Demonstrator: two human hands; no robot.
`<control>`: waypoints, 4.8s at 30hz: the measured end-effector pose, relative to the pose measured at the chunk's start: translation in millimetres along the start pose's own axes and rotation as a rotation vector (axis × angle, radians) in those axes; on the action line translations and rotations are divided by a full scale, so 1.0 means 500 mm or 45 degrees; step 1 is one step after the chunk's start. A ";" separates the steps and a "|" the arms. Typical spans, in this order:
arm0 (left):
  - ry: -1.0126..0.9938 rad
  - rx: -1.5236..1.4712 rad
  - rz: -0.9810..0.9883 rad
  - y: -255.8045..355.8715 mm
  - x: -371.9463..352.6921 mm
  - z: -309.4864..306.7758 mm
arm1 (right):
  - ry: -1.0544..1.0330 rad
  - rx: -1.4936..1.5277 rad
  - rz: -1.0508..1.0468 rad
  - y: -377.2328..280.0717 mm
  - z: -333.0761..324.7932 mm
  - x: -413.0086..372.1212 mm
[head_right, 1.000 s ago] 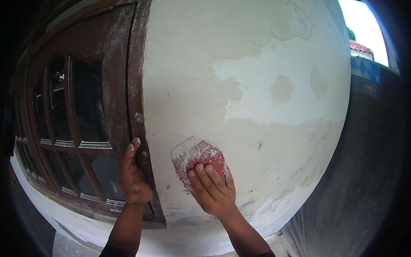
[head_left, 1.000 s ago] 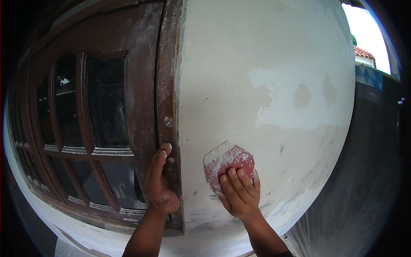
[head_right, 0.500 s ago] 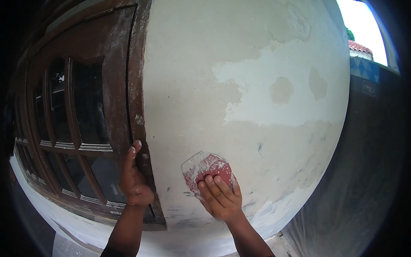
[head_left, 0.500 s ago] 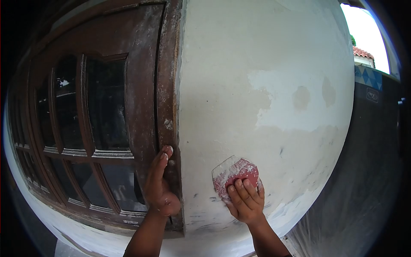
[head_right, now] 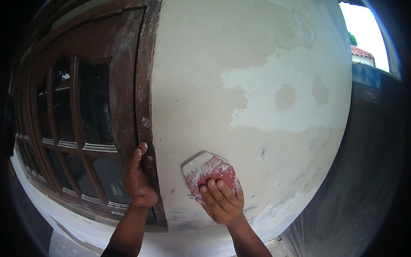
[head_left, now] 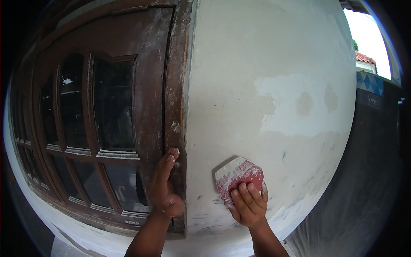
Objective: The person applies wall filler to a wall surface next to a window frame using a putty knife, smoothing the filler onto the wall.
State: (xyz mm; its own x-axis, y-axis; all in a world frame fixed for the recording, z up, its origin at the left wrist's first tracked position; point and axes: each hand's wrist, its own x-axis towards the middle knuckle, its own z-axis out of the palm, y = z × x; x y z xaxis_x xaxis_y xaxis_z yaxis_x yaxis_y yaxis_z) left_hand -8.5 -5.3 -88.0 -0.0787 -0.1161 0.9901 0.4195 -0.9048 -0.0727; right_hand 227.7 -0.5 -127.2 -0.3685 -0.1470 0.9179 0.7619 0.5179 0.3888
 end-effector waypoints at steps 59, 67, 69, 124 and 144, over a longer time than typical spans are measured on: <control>-0.020 0.044 -0.005 0.002 0.006 -0.004 | -0.023 0.020 -0.015 0.016 -0.004 0.000; 0.014 0.017 0.008 0.001 0.006 0.001 | -0.054 -0.064 -0.098 0.029 -0.004 0.077; 0.002 0.017 0.006 0.001 0.007 -0.001 | -0.084 -0.036 -0.049 0.040 -0.008 0.046; 0.050 0.034 0.013 0.000 0.005 0.003 | 0.126 0.094 -0.105 0.022 -0.081 0.036; -0.029 0.034 0.008 -0.002 0.002 -0.002 | 0.077 1.385 1.035 0.048 -0.042 0.227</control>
State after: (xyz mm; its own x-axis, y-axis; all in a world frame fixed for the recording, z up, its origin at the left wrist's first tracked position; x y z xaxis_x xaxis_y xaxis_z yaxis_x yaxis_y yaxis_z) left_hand -9.7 -5.0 -87.1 -0.0552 -0.1122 0.9922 0.4441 -0.8927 -0.0762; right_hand 215.5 -22.7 -12.1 0.0252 0.4941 0.8690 -0.0618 0.8684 -0.4920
